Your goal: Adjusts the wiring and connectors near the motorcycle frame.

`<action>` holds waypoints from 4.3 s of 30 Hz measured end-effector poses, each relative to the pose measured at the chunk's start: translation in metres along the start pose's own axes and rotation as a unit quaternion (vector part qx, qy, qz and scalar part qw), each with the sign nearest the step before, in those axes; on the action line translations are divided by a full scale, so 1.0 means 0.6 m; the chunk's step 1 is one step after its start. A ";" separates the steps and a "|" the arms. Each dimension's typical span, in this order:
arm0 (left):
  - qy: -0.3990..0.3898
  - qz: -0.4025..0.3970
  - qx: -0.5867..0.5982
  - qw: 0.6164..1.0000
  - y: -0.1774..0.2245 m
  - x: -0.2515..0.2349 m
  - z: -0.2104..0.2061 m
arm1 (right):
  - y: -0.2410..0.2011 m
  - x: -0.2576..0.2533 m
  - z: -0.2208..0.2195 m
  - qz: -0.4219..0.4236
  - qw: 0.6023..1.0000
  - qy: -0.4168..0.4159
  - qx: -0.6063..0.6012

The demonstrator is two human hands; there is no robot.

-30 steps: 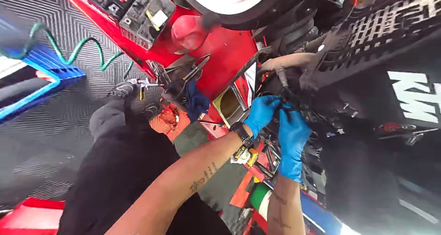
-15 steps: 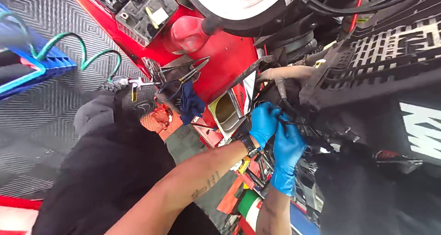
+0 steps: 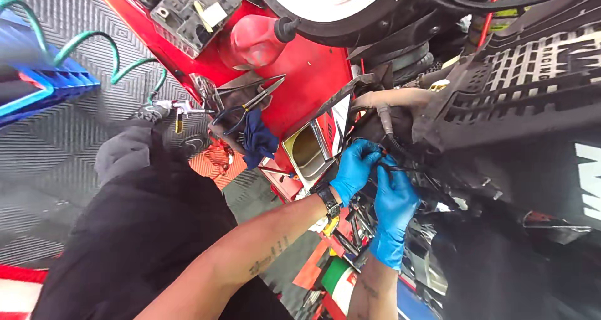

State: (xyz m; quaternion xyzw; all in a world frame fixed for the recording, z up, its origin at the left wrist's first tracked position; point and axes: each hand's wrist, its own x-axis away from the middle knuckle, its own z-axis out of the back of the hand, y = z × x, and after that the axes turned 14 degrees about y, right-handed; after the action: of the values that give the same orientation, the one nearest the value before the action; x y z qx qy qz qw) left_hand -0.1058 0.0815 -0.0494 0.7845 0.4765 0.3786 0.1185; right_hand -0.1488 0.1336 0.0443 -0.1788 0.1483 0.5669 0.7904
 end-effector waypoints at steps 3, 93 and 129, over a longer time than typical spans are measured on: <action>-0.005 -0.012 -0.073 0.997 0.004 -0.004 -0.001 | 0.005 0.001 -0.001 -0.001 1.000 -0.001 -0.023; -0.062 -0.212 -0.195 0.956 0.031 0.038 0.026 | -0.030 -0.007 0.012 -0.216 0.970 0.073 -0.085; -0.090 -0.246 -0.282 0.923 0.065 -0.017 0.053 | -0.020 -0.010 -0.019 -0.095 0.990 0.060 -0.085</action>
State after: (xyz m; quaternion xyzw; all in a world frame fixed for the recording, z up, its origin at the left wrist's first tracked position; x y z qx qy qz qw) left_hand -0.0602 0.0582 -0.0549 0.6077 0.5156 0.3840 0.4663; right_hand -0.1396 0.1201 0.0381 -0.2921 0.1288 0.4881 0.8123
